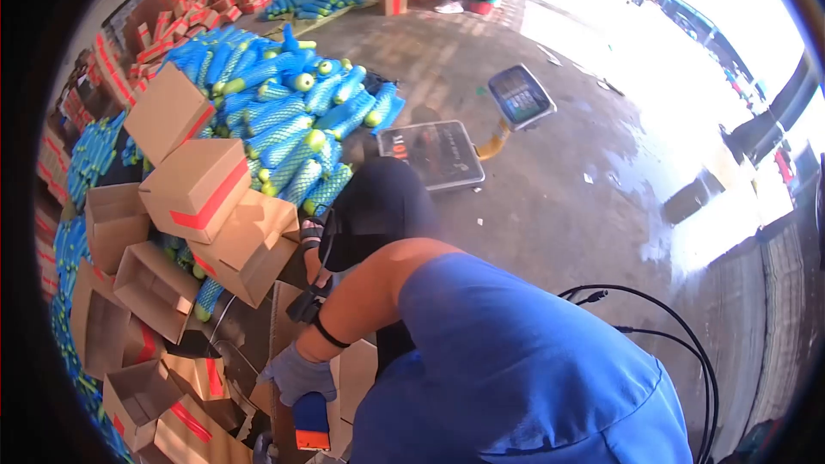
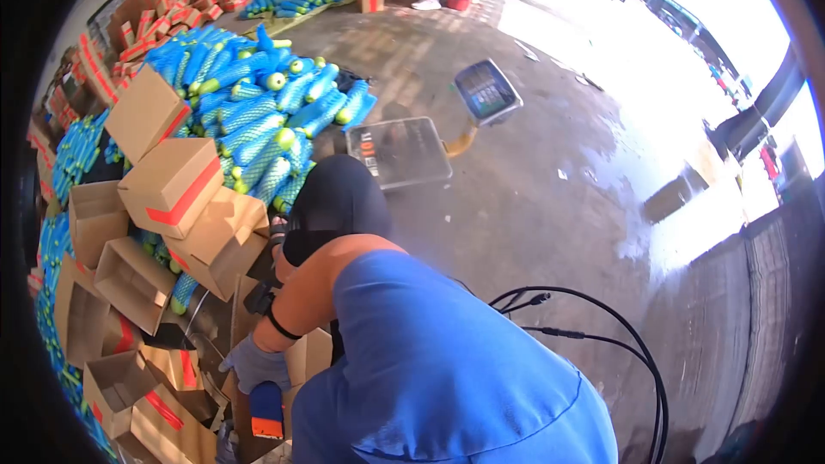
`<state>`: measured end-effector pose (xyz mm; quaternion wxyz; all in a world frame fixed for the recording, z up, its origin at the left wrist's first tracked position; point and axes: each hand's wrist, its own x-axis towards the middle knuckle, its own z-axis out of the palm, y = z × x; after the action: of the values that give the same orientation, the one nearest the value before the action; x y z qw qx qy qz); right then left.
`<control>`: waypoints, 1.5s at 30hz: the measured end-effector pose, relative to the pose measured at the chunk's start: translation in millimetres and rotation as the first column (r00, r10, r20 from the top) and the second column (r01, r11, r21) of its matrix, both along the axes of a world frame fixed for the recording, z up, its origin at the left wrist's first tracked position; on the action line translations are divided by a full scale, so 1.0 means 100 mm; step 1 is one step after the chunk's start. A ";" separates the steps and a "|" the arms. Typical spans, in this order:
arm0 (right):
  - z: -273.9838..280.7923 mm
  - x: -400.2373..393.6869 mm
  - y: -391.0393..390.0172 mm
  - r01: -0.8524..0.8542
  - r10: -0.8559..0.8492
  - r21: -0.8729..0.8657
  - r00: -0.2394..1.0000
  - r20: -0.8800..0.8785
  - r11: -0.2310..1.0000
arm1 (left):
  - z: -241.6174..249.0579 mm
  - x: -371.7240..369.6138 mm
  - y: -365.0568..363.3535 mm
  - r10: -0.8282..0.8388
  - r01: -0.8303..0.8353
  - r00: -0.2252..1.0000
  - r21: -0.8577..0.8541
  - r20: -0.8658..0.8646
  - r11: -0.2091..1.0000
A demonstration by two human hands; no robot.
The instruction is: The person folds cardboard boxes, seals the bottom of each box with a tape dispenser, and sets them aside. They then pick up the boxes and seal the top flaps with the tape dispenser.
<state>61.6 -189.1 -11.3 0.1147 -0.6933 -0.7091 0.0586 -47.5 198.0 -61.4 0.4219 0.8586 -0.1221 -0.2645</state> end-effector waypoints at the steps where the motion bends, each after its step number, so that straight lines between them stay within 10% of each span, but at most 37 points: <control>1: -0.04 -0.02 0.02 -0.053 0.049 0.026 0.991 0.121 0.998 | 0.08 -0.02 0.00 0.032 -0.033 0.999 0.057 0.020 0.998; 23: 0.33 -0.18 -0.12 -0.027 0.041 -0.209 0.997 0.061 0.977 | 0.76 0.35 -0.74 -0.082 -0.129 0.961 0.688 0.265 0.714; 26: 0.41 -0.31 0.04 -0.059 0.054 -0.117 0.998 -0.042 0.991 | 0.88 0.55 -0.85 -0.092 -0.270 0.835 0.551 0.542 0.790; 30: 0.39 -0.55 0.36 -0.082 0.058 -0.150 0.986 -0.156 0.985 | 0.89 0.98 -0.87 -0.201 -0.269 0.855 0.741 0.478 0.616; 41: 0.61 -0.34 0.44 -0.188 0.148 -0.116 0.947 -0.284 0.975 | 0.30 0.94 -1.17 -0.109 -0.419 0.683 0.509 0.722 0.752; 43: 0.57 0.03 0.11 0.012 0.026 0.096 0.924 -0.382 0.995 | 0.30 0.98 -1.18 -0.118 -0.383 0.774 0.609 0.622 0.694; 45: 0.77 0.58 -0.31 0.095 -0.144 -0.110 0.579 -0.803 0.989 | 0.20 1.07 -1.14 -0.069 -0.367 0.811 0.597 0.581 0.714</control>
<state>119.5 -219.9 65.7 0.4088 -0.6400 -0.5293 0.3783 59.0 83.6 -41.5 0.0400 0.9972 -0.0613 0.0124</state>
